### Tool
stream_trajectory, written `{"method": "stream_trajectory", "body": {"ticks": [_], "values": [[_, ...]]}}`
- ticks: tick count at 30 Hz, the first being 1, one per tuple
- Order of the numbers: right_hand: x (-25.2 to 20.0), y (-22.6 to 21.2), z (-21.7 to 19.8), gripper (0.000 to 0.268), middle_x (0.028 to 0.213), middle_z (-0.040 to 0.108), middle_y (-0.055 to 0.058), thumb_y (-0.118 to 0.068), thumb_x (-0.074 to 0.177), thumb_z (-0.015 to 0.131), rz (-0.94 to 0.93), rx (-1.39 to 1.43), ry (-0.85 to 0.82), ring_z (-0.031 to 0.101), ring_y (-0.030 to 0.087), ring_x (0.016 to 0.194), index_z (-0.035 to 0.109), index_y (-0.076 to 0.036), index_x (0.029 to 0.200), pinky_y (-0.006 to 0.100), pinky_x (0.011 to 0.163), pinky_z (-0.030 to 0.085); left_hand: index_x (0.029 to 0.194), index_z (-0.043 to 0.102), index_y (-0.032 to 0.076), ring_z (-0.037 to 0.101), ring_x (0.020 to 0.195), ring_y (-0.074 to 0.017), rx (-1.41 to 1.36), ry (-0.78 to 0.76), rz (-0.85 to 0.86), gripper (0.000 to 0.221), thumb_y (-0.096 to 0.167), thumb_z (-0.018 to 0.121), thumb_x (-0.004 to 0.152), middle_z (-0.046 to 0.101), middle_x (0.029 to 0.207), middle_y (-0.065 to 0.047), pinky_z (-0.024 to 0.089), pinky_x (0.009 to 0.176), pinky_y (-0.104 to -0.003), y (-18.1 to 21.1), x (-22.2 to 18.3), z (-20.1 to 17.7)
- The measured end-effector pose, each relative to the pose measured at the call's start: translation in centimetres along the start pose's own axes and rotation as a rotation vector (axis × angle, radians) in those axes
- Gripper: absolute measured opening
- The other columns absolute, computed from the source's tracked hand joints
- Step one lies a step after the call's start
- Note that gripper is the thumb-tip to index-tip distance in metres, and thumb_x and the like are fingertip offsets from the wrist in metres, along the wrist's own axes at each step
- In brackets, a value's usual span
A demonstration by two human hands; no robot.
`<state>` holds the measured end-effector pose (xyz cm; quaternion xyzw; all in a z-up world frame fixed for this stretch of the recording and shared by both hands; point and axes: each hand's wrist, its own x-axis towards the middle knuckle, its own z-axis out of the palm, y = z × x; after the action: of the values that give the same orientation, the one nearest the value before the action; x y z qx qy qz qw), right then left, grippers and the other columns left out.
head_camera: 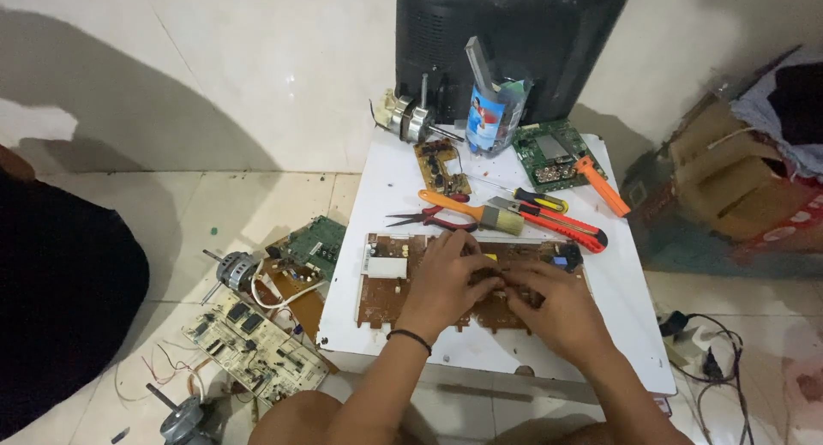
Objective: Manually removing electronic components from a circuit board using hands and a utility knife.
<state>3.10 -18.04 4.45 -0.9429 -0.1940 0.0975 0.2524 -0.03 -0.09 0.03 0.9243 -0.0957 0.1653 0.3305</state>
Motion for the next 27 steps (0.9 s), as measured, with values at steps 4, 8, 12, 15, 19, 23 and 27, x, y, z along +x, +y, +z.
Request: {"method": "stream_trajectory", "body": {"ticks": [4,8,12,15,19,23,27], "values": [[-0.1,2.4,1.3,0.026,0.123,0.076,0.007,-0.025,0.093,0.072,-0.084,0.051,0.136,0.068,0.028,0.121,0.079,-0.018,0.117,0.04,0.102,0.058,0.106,0.077,0.013,0.058,0.109,-0.0311,0.026,-0.02,0.026,0.019,0.025,0.078,0.09,0.057,0.105,-0.008,0.047,0.096,-0.046,-0.6,0.2,0.9],[0.6,4.8,2.9,0.026,0.116,0.078,0.0,-0.011,0.076,0.076,-0.212,0.133,0.276,0.073,0.018,0.094,0.082,-0.011,0.101,0.03,0.082,0.057,0.098,0.08,0.017,0.055,0.101,-0.0223,0.009,0.197,0.045,0.019,0.026,0.081,0.081,0.056,0.1,-0.001,0.046,0.091,-0.035,-0.5,0.3,1.9],[0.1,4.0,2.1,0.031,0.099,0.079,0.0,-0.003,0.079,0.074,-0.097,0.269,0.313,0.06,0.012,0.062,0.082,-0.013,0.108,0.026,0.059,0.049,0.095,0.082,0.016,0.055,0.101,-0.022,0.016,0.151,0.03,0.014,0.023,0.077,0.084,0.058,0.1,-0.002,0.046,0.09,-0.036,0.0,0.2,1.5],[-0.1,4.6,2.2,0.022,0.096,0.078,0.003,-0.004,0.081,0.074,-0.063,0.468,0.351,0.058,0.013,0.065,0.082,-0.006,0.102,0.024,0.06,0.047,0.089,0.083,0.018,0.055,0.098,-0.0199,0.002,0.203,0.074,0.011,0.021,0.08,0.079,0.059,0.095,0.002,0.046,0.089,-0.034,-0.7,0.4,2.1],[0.1,5.5,2.6,0.016,0.098,0.08,0.01,-0.009,0.091,0.074,-0.027,0.446,0.367,0.075,0.026,0.098,0.083,-0.011,0.104,0.04,0.085,0.061,0.099,0.079,0.017,0.062,0.1,-0.0289,0.084,0.043,0.115,0.013,0.026,0.08,0.089,0.062,0.098,-0.007,0.048,0.084,-0.039,-0.8,0.8,1.5],[0.0,5.5,2.5,0.015,0.095,0.079,0.013,-0.008,0.09,0.074,0.0,0.501,0.396,0.076,0.027,0.096,0.082,-0.009,0.103,0.041,0.084,0.061,0.097,0.079,0.016,0.062,0.099,-0.0292,0.126,0.075,0.135,0.014,0.027,0.08,0.089,0.061,0.097,-0.007,0.048,0.082,-0.039,-0.7,0.8,1.8],[0.0,5.6,2.5,0.017,0.096,0.079,0.016,-0.004,0.09,0.073,-0.039,0.542,0.406,0.075,0.029,0.096,0.081,-0.006,0.105,0.043,0.086,0.061,0.097,0.077,0.014,0.06,0.089,-0.0232,0.217,0.11,0.205,0.018,0.031,0.078,0.092,0.061,0.092,-0.006,0.047,0.078,-0.033,-0.7,1.1,2.2]]}}
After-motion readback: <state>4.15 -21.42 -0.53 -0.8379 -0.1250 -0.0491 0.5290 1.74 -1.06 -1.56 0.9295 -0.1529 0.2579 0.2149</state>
